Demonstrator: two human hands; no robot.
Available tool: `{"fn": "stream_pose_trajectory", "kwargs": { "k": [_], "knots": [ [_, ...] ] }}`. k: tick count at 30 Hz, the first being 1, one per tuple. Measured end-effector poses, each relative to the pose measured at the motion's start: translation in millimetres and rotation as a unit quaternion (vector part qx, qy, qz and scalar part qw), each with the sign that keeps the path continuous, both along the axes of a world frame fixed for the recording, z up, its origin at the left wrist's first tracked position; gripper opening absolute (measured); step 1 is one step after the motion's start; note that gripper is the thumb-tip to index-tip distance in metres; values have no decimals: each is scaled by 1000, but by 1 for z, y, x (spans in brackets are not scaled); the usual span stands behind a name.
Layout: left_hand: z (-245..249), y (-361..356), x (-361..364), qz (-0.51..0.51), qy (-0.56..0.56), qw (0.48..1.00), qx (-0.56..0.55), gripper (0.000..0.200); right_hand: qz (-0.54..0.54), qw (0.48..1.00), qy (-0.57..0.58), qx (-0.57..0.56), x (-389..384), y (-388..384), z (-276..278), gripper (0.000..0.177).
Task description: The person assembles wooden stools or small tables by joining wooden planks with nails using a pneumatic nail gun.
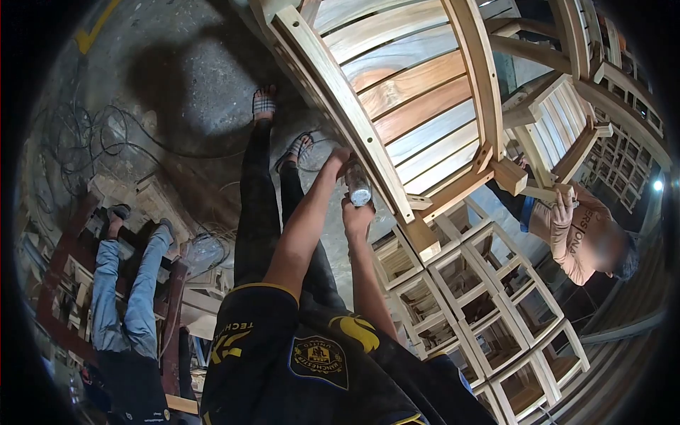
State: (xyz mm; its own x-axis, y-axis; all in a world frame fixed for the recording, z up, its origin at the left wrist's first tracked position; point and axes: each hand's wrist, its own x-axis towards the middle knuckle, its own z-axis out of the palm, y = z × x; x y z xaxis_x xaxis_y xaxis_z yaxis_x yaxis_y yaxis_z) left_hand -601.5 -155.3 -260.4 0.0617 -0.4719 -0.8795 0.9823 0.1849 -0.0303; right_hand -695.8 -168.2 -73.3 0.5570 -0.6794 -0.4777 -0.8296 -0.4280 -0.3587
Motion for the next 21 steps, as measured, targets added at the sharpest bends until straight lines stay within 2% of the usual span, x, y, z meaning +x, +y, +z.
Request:
{"fn": "stream_pose_trajectory", "kwargs": {
  "k": [2,3,6,7,10,14,17,19,21],
  "knots": [
    [-1,-7,2,-4,-6,1000,-1,32,7,998,34,-52,2,4,-7,28],
    [-1,-10,4,-2,-9,1000,-2,32,0,997,-20,-77,2,6,-15,25],
    [-3,-12,9,-3,-21,1000,-7,32,-106,993,-35,38,-4,-1,-32,22],
    [-2,-11,10,-4,-23,1000,-7,32,-110,990,-78,31,-8,-2,-41,20],
    [0,-8,15,-8,-32,999,-13,32,-95,991,-87,44,-17,-6,-38,22],
    [3,-6,17,-12,-40,999,-19,32,-20,996,-90,2,-22,-7,-34,26],
    [5,-5,21,-12,-49,998,-24,31,-29,996,-81,-8,-25,-6,-39,26],
    [4,-4,23,-15,-54,998,-23,31,-52,997,-54,32,-23,-8,-36,36],
    [4,-3,23,-19,-57,998,-22,31,-70,995,-27,69,-21,-12,-38,53]
  ]
}}
